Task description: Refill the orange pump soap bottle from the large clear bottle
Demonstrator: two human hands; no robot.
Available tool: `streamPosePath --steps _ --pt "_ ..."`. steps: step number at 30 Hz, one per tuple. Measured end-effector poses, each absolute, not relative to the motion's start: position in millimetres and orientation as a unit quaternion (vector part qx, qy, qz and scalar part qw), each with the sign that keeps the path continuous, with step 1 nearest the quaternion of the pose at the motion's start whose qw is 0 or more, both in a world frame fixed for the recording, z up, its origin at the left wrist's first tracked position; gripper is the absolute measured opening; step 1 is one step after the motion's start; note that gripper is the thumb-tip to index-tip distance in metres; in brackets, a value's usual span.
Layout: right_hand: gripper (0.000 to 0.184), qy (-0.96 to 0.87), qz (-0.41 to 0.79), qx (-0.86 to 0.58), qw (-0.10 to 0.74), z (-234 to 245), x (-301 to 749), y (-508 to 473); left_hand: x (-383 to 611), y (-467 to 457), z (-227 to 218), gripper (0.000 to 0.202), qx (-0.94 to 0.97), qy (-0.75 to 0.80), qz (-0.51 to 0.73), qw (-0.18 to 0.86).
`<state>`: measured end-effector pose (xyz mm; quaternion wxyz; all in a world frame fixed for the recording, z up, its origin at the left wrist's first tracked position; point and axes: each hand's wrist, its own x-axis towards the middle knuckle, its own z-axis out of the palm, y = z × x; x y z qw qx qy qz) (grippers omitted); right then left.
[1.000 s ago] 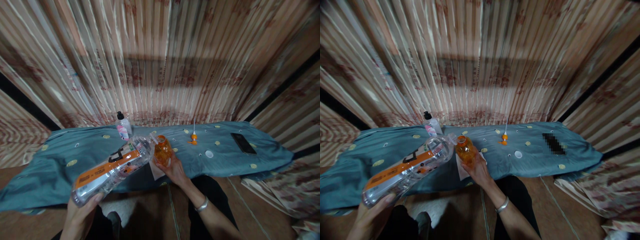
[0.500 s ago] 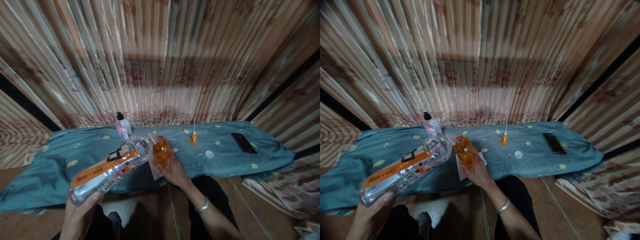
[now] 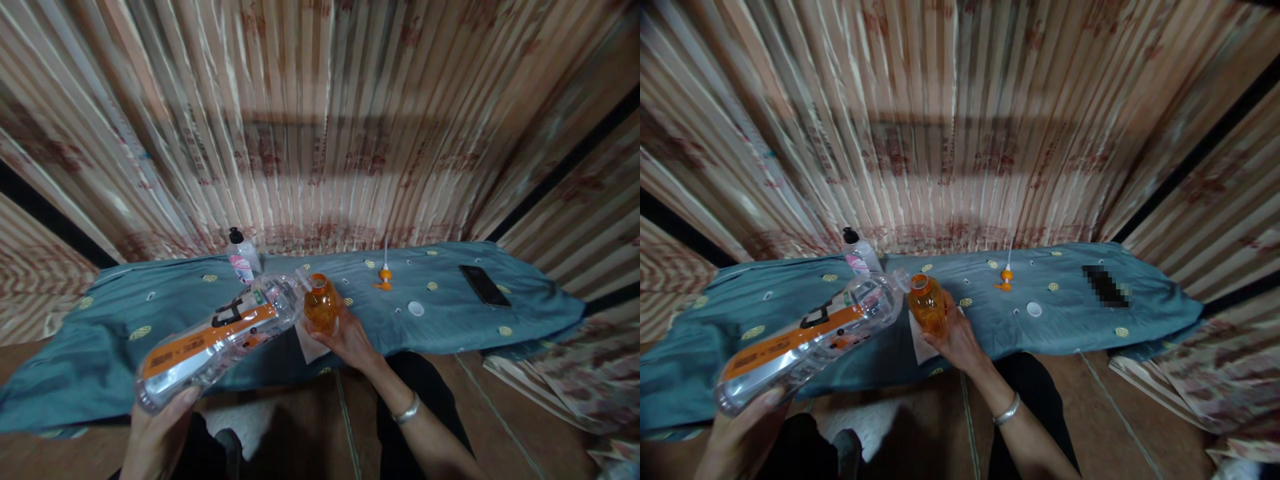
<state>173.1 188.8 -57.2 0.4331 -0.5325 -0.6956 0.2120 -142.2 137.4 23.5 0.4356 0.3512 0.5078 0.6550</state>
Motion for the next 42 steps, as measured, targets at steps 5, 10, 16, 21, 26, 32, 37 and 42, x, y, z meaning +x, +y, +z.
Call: streamPosePath --steps 5,10,16,21,26,32,37,42 --pt "0.082 -0.713 0.198 -0.518 0.430 -55 174 191 -140 138 23 0.089 0.342 0.500 0.665 0.436" --pt "0.086 -0.694 0.204 -0.539 0.431 -60 168 192 -140 139 23 0.099 0.324 0.501 0.673 0.438" --pt "0.087 -0.674 0.220 -0.543 0.450 -60 162 194 -143 141 20 0.094 0.324 0.495 0.679 0.435" --pt "0.080 -0.683 0.214 -0.522 0.463 -56 160 195 -145 142 19 0.092 0.327 0.493 0.676 0.440" --pt "0.080 -0.682 0.204 -0.533 0.458 -57 158 195 -154 145 15 0.091 0.329 0.494 0.672 0.443" --pt "0.085 -0.675 0.185 -0.548 0.458 -47 156 193 -160 149 9 0.095 0.331 0.496 0.677 0.431" --pt "0.084 -0.671 0.175 -0.566 0.446 -40 157 192 -154 148 11 0.096 0.333 0.493 0.685 0.421" --pt "0.086 -0.669 0.183 -0.563 0.450 -42 156 192 -149 144 20 0.093 0.332 0.500 0.678 0.424"
